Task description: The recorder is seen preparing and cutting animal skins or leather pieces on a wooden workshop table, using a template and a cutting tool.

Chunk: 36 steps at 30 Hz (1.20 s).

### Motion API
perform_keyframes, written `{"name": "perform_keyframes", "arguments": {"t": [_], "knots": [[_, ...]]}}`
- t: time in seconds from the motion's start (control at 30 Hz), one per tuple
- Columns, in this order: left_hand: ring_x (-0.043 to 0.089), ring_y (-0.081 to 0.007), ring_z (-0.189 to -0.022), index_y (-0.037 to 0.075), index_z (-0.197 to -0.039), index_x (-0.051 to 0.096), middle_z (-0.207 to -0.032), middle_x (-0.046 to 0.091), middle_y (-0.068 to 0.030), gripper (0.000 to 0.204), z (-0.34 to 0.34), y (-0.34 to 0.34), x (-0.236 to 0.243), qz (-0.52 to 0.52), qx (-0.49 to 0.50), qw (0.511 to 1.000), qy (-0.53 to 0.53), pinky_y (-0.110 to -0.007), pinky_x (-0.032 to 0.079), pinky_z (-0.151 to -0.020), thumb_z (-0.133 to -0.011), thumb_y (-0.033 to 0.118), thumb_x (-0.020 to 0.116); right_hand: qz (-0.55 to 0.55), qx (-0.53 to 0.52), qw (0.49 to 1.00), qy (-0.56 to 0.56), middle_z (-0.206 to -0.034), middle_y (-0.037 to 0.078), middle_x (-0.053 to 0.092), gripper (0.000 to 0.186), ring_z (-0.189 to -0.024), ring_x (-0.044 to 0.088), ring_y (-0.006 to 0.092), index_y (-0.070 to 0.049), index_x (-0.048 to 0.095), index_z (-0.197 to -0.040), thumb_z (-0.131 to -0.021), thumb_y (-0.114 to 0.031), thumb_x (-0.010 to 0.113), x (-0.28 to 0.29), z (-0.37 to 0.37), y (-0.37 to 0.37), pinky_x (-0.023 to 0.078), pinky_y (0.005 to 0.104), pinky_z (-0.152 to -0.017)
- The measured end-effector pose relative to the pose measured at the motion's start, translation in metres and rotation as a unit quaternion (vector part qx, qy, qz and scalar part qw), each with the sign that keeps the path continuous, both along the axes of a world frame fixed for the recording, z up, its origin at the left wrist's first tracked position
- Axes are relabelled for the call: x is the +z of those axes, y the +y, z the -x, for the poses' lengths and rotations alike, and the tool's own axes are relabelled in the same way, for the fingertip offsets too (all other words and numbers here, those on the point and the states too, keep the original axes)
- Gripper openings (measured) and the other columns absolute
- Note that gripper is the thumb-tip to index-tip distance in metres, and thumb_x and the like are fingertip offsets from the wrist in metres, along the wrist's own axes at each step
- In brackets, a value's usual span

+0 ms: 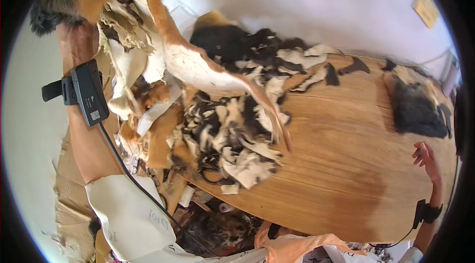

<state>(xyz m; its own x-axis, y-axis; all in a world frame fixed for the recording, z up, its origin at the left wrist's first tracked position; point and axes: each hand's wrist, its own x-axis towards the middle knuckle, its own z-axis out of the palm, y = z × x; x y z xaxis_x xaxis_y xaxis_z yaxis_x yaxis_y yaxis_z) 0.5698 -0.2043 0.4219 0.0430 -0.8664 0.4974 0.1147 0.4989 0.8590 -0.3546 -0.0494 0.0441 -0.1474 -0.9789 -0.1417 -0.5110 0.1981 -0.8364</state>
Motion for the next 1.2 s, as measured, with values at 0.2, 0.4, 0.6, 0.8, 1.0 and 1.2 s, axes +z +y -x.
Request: {"name": "perform_keyframes", "arguments": {"t": [0.2, 0.4, 0.6, 0.8, 1.0, 1.2], "knots": [[0.045, -0.0201, -0.104, -0.001, -0.113, 0.047, -0.113, 0.048, -0.0103, 0.032, 0.183, -0.050, -0.001, -0.030, -0.107, 0.994, -0.008, -0.033, 0.039, -0.086, -0.085, 0.016, 0.047, 0.019, -0.088, 0.995, -0.032, -0.071, 0.001, 0.054, 0.045, -0.059, 0.051, 0.0069, -0.003, 0.052, -0.102, -0.090, -0.043, 0.034, -0.008, 0.116, 0.082, 0.036, 0.0191, -0.052], [0.043, -0.0200, -0.108, 0.000, -0.115, 0.045, -0.117, 0.046, -0.0102, 0.034, 0.482, -0.060, -0.132, -0.030, -0.139, 0.990, 0.024, -0.033, 0.037, -0.089, -0.086, 0.017, 0.046, 0.011, -0.121, 0.992, 0.011, -0.068, 0.001, 0.054, 0.050, -0.056, 0.052, 0.0080, -0.002, 0.052, -0.104, -0.090, -0.046, 0.032, -0.033, 0.199, 0.136, 0.036, 0.0193, -0.048], [0.040, -0.0199, -0.112, 0.000, -0.118, 0.043, -0.120, 0.044, -0.0102, 0.036, 0.687, -0.002, -0.267, -0.007, -0.143, 0.989, 0.046, -0.033, 0.035, -0.092, -0.087, 0.019, 0.045, 0.022, -0.135, 0.990, -0.021, -0.067, 0.001, 0.054, 0.047, -0.053, 0.052, 0.0075, -0.001, 0.052, -0.102, -0.090, -0.043, 0.035, -0.048, 0.221, 0.146, 0.036, 0.0190, -0.046], [0.043, -0.0191, -0.109, -0.001, -0.120, 0.041, -0.119, 0.047, -0.0108, 0.042, 0.738, 0.038, -0.343, 0.350, -0.063, 0.887, -0.295, -0.031, 0.035, -0.093, -0.085, 0.018, 0.051, -0.019, -0.149, 0.989, -0.001, -0.072, 0.002, 0.054, 0.041, -0.061, 0.052, 0.0085, -0.001, 0.053, -0.099, -0.090, -0.039, 0.038, 0.006, 0.222, 0.157, 0.039, 0.0198, -0.054], [0.060, -0.0319, -0.084, 0.006, -0.099, 0.062, -0.093, 0.062, -0.0158, 0.035, 0.670, 0.062, -0.355, 0.037, -0.267, 0.892, -0.363, -0.034, 0.043, -0.082, -0.066, 0.016, 0.066, -0.032, -0.049, 0.992, 0.115, -0.079, 0.007, 0.059, 0.033, -0.072, 0.056, 0.0120, 0.000, 0.055, -0.102, -0.090, -0.028, 0.043, 0.040, 0.183, 0.091, 0.045, 0.0248, -0.064], [0.059, -0.0316, -0.087, 0.009, -0.099, 0.063, -0.098, 0.060, -0.0158, 0.034, 0.712, 0.096, -0.327, 0.234, -0.405, 0.733, -0.495, -0.034, 0.046, -0.078, -0.065, 0.008, 0.060, 0.080, -0.028, 0.929, 0.359, -0.112, 0.020, 0.048, 0.056, -0.105, 0.045, 0.0337, -0.002, 0.041, -0.117, -0.071, -0.023, 0.064, -0.004, 0.198, 0.021, 0.038, 0.0392, -0.086]]}}
